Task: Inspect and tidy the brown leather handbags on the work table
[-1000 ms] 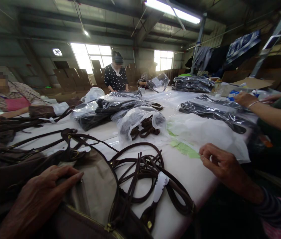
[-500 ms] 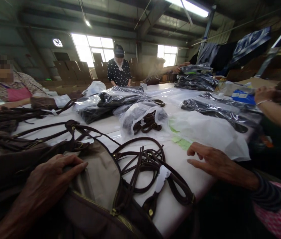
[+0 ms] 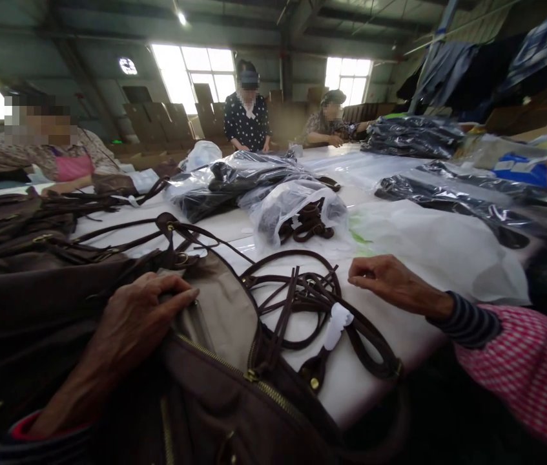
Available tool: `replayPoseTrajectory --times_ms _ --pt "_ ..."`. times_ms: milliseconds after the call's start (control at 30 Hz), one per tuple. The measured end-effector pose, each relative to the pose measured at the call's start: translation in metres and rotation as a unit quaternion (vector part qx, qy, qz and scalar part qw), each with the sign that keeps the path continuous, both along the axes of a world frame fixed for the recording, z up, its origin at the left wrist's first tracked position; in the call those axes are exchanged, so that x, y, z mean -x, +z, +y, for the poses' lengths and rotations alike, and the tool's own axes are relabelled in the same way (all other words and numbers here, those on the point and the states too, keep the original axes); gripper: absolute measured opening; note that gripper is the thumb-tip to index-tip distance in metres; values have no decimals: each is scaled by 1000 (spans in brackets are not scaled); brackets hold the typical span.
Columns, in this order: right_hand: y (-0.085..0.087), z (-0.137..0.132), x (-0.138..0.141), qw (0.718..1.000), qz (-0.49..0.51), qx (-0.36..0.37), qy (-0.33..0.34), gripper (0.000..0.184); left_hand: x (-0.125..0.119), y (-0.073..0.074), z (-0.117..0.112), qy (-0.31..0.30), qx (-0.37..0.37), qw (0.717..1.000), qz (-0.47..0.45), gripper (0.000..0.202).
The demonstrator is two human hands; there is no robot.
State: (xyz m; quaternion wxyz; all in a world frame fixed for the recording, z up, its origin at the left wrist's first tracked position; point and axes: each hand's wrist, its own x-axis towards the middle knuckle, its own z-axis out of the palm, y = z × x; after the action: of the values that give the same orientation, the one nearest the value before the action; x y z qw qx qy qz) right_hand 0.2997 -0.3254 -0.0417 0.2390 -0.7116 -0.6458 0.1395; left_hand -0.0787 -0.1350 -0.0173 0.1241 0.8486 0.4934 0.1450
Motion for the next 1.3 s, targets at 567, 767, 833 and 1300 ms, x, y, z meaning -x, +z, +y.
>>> replayPoseTrajectory --times_ms 567,767,833,1300 --pt "35 -28 22 995 100 -10 24 20 -5 4 -7 -6 -7 1000 -2 43" --pt "31 8 66 985 -37 -44 165 14 -4 1 -6 4 -13 1000 -10 41" --pt "24 16 76 967 -160 -36 195 15 -4 -1 -5 3 -18 1000 -26 39" --pt "13 19 28 934 -322 -86 127 19 -1 -6 -1 -10 -25 999 -29 37"
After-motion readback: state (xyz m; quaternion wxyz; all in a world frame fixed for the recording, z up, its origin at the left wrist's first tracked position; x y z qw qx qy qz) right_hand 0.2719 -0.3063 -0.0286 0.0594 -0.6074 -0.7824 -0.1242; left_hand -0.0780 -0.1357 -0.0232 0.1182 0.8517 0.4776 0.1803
